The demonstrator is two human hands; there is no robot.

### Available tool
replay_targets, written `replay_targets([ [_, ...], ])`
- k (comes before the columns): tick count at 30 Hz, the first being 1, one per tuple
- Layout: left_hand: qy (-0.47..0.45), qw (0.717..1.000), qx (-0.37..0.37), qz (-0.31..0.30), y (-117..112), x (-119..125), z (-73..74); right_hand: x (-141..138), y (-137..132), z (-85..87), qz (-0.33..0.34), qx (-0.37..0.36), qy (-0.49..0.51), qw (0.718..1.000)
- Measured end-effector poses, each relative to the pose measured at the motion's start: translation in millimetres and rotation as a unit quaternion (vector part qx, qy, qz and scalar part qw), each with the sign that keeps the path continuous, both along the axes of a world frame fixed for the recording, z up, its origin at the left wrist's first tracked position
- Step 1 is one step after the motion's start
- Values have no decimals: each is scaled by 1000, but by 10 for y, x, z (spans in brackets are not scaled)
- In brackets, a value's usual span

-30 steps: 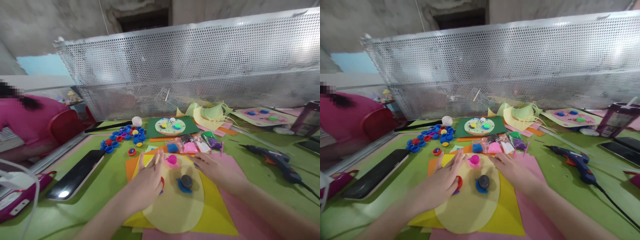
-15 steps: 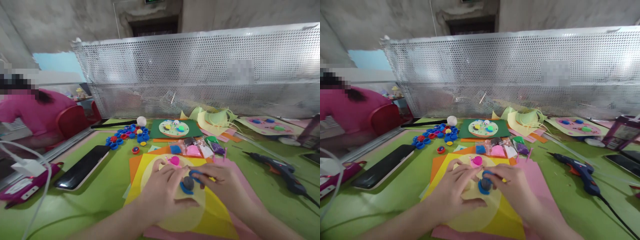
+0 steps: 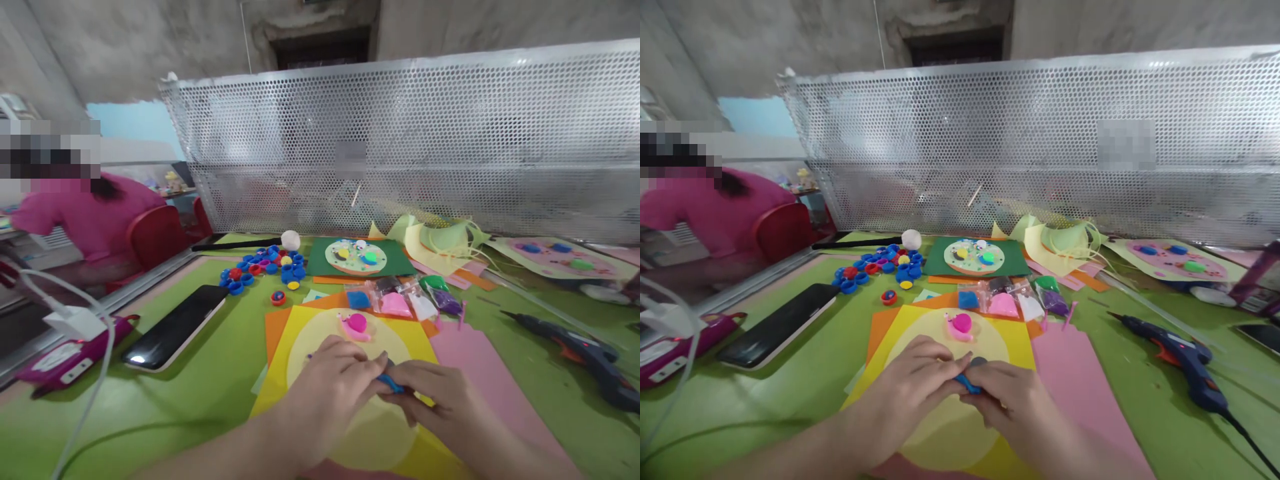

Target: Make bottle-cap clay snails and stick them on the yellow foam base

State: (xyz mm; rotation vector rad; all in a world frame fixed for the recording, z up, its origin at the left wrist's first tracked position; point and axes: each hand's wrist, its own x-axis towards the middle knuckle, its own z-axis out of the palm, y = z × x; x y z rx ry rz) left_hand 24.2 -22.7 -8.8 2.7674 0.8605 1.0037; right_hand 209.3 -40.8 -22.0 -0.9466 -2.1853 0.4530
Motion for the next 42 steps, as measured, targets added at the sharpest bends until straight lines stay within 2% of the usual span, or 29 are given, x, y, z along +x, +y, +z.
replay_targets([
  [2,-31,999,-23,-10,22,-3,21,80,18,9,-20,5,10,1000],
  [4,-63,996,-67,-2,40,-17,73,180,51,56,-72,10,22,997],
  [6,-93,983,-155,35,44,-31,138,274,90,114,-139,42,33,989],
  [8,-114,955,-267,67,27,-32,194,322,116,153,-182,106,43,977],
  [10,-121,923,-362,45,-10,-16,225,304,113,160,-173,171,31,969],
  [12,-122,900,-418,-26,-55,9,232,225,84,141,-116,217,-5,969],
  [14,-108,892,-431,-82,-90,35,221,120,48,111,-51,244,-33,968],
  [18,-56,885,-449,-112,-93,62,172,-21,-4,86,27,248,-27,968],
  [23,-85,868,-481,-89,-39,45,152,97,-54,158,51,122,6,991],
  [25,-129,857,-494,-67,-13,26,185,215,-55,212,17,98,5,995],
  [28,-214,811,-542,-51,31,-5,234,354,-25,293,-121,150,38,981],
  [30,-244,786,-563,-74,43,-13,234,367,-6,324,-177,186,43,966],
  [32,-231,781,-569,-112,28,-2,202,307,-5,321,-149,202,9,968],
  [35,-176,776,-583,-165,-32,32,137,148,-35,274,-43,200,-48,978],
  [37,-154,768,-595,-182,-69,46,114,58,-59,238,7,194,-50,980],
  [39,-133,778,-588,-177,-85,45,114,12,-80,213,29,188,-33,981],
  [42,-118,790,-579,-163,-75,37,122,20,-103,197,26,172,-24,984],
])
